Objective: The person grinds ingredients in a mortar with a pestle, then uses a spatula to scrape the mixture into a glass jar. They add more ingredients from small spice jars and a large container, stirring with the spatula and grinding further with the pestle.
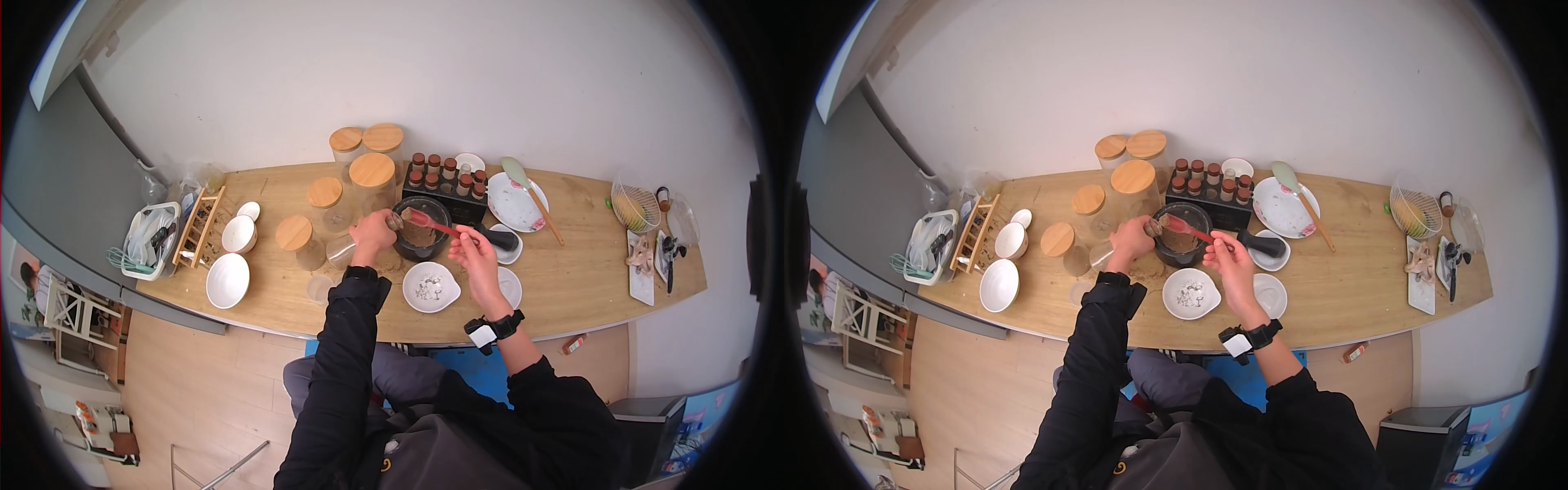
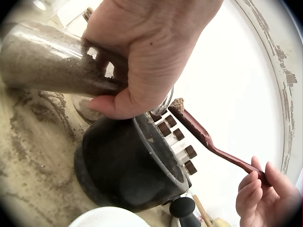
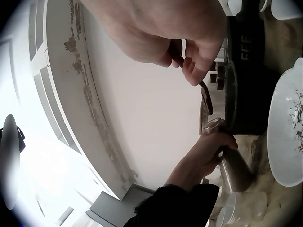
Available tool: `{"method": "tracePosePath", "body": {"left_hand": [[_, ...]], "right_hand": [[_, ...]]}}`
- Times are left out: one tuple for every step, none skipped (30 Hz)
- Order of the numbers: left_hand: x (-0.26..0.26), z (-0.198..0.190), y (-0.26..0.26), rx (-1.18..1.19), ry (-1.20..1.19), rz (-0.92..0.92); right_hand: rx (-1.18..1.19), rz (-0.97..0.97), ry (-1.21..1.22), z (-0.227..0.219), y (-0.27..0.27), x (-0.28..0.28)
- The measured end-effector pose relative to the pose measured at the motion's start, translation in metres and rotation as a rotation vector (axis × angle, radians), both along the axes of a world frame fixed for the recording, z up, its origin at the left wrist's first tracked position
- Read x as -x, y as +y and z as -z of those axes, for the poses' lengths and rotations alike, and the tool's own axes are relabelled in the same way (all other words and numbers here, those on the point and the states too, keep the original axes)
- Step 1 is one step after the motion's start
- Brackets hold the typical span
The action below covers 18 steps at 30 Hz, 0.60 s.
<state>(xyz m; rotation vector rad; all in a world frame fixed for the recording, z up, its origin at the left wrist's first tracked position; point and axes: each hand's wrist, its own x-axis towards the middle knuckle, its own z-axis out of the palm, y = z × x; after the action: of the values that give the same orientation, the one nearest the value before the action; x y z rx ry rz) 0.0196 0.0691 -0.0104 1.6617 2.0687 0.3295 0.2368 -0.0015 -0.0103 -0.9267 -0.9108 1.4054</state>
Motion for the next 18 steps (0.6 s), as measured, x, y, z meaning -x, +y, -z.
{"method": "tracePosePath", "body": {"left_hand": [[0.000, 0.000, 0.000, 0.000, 0.002, -0.003], [0.000, 0.000, 0.000, 0.001, 0.003, -0.007], [0.000, 0.000, 0.000, 0.000, 0.001, -0.008], [0.000, 0.000, 0.000, -0.001, -0.002, -0.009], [0.000, 0.000, 0.000, -0.002, -0.004, -0.010], [0.000, 0.000, 0.000, -0.004, -0.001, -0.011], [0.000, 0.001, 0.001, -0.007, 0.001, -0.013], [0.000, 0.002, 0.001, -0.009, 0.003, -0.013], [0.000, 0.001, 0.001, -0.008, 0.006, -0.012], [0.000, 0.001, 0.001, -0.007, 0.009, -0.011], [0.000, 0.001, 0.001, -0.006, 0.012, -0.010], [-0.001, -0.001, 0.000, -0.002, 0.008, -0.009], [-0.001, -0.002, -0.001, 0.002, 0.004, -0.007], [-0.001, -0.004, -0.002, 0.006, 0.001, -0.006], [-0.001, -0.004, -0.002, 0.007, 0.004, -0.006], [-0.001, -0.003, -0.001, 0.008, 0.007, -0.006], [-0.001, -0.003, -0.001, 0.008, 0.010, -0.006], [-0.001, -0.002, -0.001, 0.001, 0.007, -0.008]], "right_hand": [[-0.018, -0.015, -0.027, 0.000, 0.000, 0.002], [-0.037, -0.030, -0.053, 0.001, 0.001, 0.003], [-0.055, -0.044, -0.079, 0.001, 0.001, 0.005], [-0.084, -0.056, -0.127, 0.000, 0.001, 0.006], [-0.113, -0.068, -0.175, -0.002, 0.000, 0.007], [-0.142, -0.080, -0.222, -0.003, 0.000, 0.008], [-0.195, -0.094, -0.282, -0.006, -0.001, 0.009], [-0.249, -0.107, -0.342, -0.008, -0.002, 0.009], [-0.302, -0.120, -0.402, -0.010, -0.002, 0.010], [-0.355, -0.110, -0.465, -0.011, -0.001, 0.009], [-0.409, -0.100, -0.527, -0.012, -0.001, 0.009], [-0.463, -0.090, -0.590, -0.013, 0.000, 0.009], [-0.467, -0.091, -0.581, -0.014, 0.001, 0.010], [-0.470, -0.091, -0.571, -0.014, 0.002, 0.010], [-0.472, -0.090, -0.562, -0.015, 0.003, 0.010], [-0.449, -0.072, -0.560, -0.017, 0.004, 0.009], [-0.427, -0.053, -0.559, -0.020, 0.006, 0.008], [-0.404, -0.036, -0.557, -0.022, 0.008, 0.007]]}}
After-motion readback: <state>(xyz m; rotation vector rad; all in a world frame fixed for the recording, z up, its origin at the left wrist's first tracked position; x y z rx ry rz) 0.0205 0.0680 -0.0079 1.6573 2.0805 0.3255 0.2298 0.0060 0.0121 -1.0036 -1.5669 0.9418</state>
